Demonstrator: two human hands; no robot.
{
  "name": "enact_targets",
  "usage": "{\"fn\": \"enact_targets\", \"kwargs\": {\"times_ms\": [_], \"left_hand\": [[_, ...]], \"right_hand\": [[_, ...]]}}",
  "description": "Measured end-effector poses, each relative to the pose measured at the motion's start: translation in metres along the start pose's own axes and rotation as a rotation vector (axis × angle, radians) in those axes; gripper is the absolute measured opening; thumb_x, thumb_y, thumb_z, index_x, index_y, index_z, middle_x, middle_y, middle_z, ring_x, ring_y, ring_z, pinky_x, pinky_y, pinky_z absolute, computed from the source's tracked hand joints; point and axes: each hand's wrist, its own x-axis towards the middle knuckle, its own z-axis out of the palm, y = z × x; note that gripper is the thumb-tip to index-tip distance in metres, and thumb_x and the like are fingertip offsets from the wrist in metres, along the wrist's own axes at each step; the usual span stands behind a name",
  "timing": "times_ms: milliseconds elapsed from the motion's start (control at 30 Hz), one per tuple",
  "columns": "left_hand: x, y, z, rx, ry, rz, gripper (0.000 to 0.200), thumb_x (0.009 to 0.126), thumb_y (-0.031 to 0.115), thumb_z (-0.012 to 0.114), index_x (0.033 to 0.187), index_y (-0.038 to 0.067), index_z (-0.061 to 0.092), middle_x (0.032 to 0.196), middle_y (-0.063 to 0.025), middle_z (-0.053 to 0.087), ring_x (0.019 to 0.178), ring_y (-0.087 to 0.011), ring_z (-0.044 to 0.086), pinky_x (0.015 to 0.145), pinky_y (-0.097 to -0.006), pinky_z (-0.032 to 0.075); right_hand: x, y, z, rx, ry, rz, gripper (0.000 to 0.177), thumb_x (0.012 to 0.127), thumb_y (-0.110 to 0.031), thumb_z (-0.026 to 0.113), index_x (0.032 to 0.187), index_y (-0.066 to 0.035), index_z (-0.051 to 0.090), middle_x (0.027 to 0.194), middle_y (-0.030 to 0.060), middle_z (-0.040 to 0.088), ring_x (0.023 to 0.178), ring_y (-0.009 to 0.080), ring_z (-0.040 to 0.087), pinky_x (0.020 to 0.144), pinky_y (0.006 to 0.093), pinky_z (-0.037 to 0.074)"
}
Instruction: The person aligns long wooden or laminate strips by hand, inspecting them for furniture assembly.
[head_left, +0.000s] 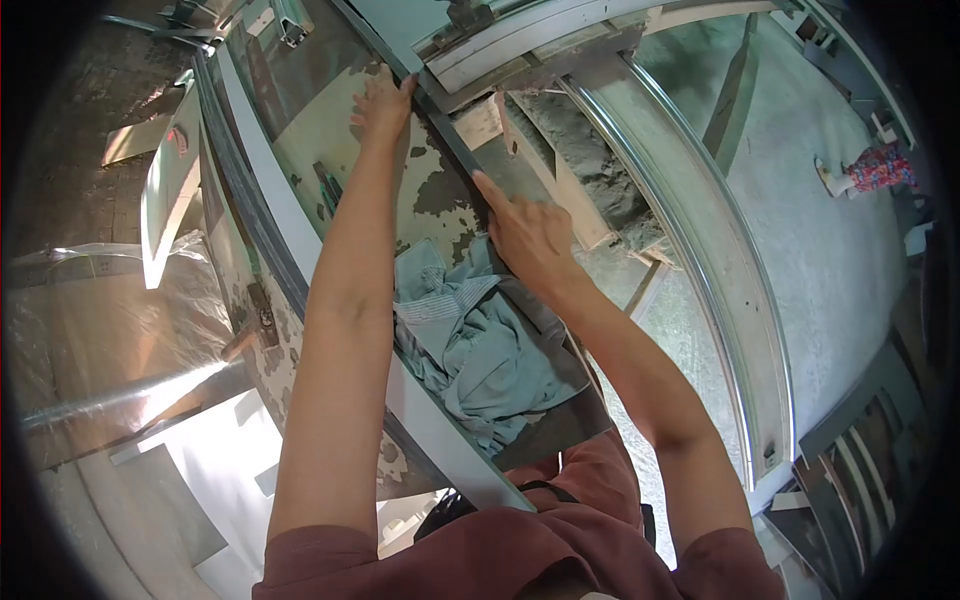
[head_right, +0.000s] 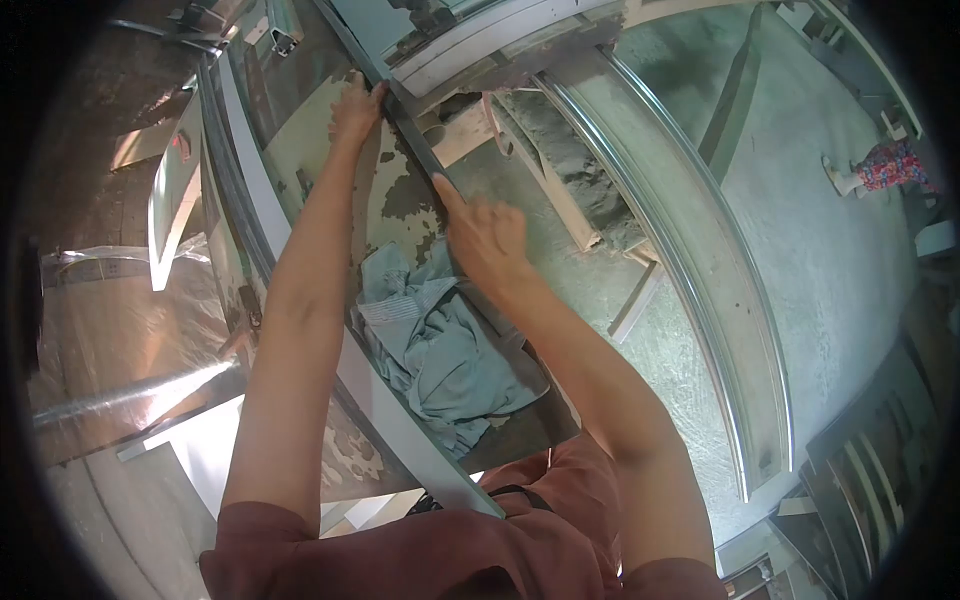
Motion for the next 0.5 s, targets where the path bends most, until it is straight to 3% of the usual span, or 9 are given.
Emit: {"fn": "enact_targets", "kwargs": {"times_ms": [67, 133, 167, 267, 500], "left_hand": [[-0.004, 0.007, -0.001, 0.040, 0.225, -0.019, 0.060, 0.086, 0.049, 0.041, 0.133, 0.014, 0.031, 0.139, -0.0104, 0.027, 0.126, -0.0433, 0.021, 0.096, -0.0650, 0.014], [0.003, 0.003, 0.005, 0.039, 0.241, 0.001, 0.058, 0.086, 0.048, 0.041, 0.132, 0.014, 0.034, 0.139, -0.0078, 0.029, 0.126, -0.0415, 0.022, 0.096, -0.0655, 0.014], [0.006, 0.000, 0.009, 0.044, 0.263, 0.026, 0.056, 0.086, 0.047, 0.041, 0.131, 0.014, 0.036, 0.138, -0.0053, 0.031, 0.127, -0.0397, 0.023, 0.096, -0.0660, 0.013], [0.008, -0.004, 0.013, 0.060, 0.281, 0.083, 0.049, 0.087, 0.043, 0.041, 0.128, 0.016, 0.040, 0.137, -0.0013, 0.035, 0.127, -0.0371, 0.025, 0.096, -0.0656, 0.013], [0.017, -0.018, 0.009, 0.032, 0.182, 0.069, 0.044, 0.087, 0.039, 0.040, 0.127, 0.021, 0.043, 0.134, -0.0010, 0.039, 0.126, -0.0367, 0.028, 0.097, -0.0651, 0.013]], "right_hand": [[0.022, -0.004, 0.011, -0.043, 0.016, -0.005, 0.053, 0.074, -0.017, 0.058, 0.125, -0.023, 0.044, 0.069, 0.0070, 0.060, 0.055, 0.0231, 0.059, 0.049, 0.0339, 0.045], [0.048, -0.009, 0.011, -0.110, -0.165, -0.025, 0.052, 0.075, -0.016, 0.056, 0.125, -0.011, 0.042, 0.074, 0.0071, 0.063, 0.070, 0.0225, 0.062, 0.059, 0.0327, 0.045], [0.060, -0.012, 0.013, -0.109, -0.175, -0.023, 0.052, 0.075, -0.016, 0.056, 0.125, -0.011, 0.042, 0.074, 0.0071, 0.063, 0.070, 0.0225, 0.062, 0.059, 0.0327, 0.045], [0.093, -0.021, 0.029, -0.106, -0.199, -0.024, 0.047, 0.078, -0.015, 0.053, 0.123, -0.008, 0.043, 0.078, 0.0078, 0.064, 0.075, 0.0216, 0.063, 0.061, 0.0305, 0.043], [0.143, -0.044, 0.048, -0.274, -0.285, -0.042, 0.041, 0.077, -0.015, 0.053, 0.117, -0.007, 0.047, 0.078, 0.0028, 0.064, 0.074, 0.0203, 0.063, 0.051, 0.0343, 0.045]]}}
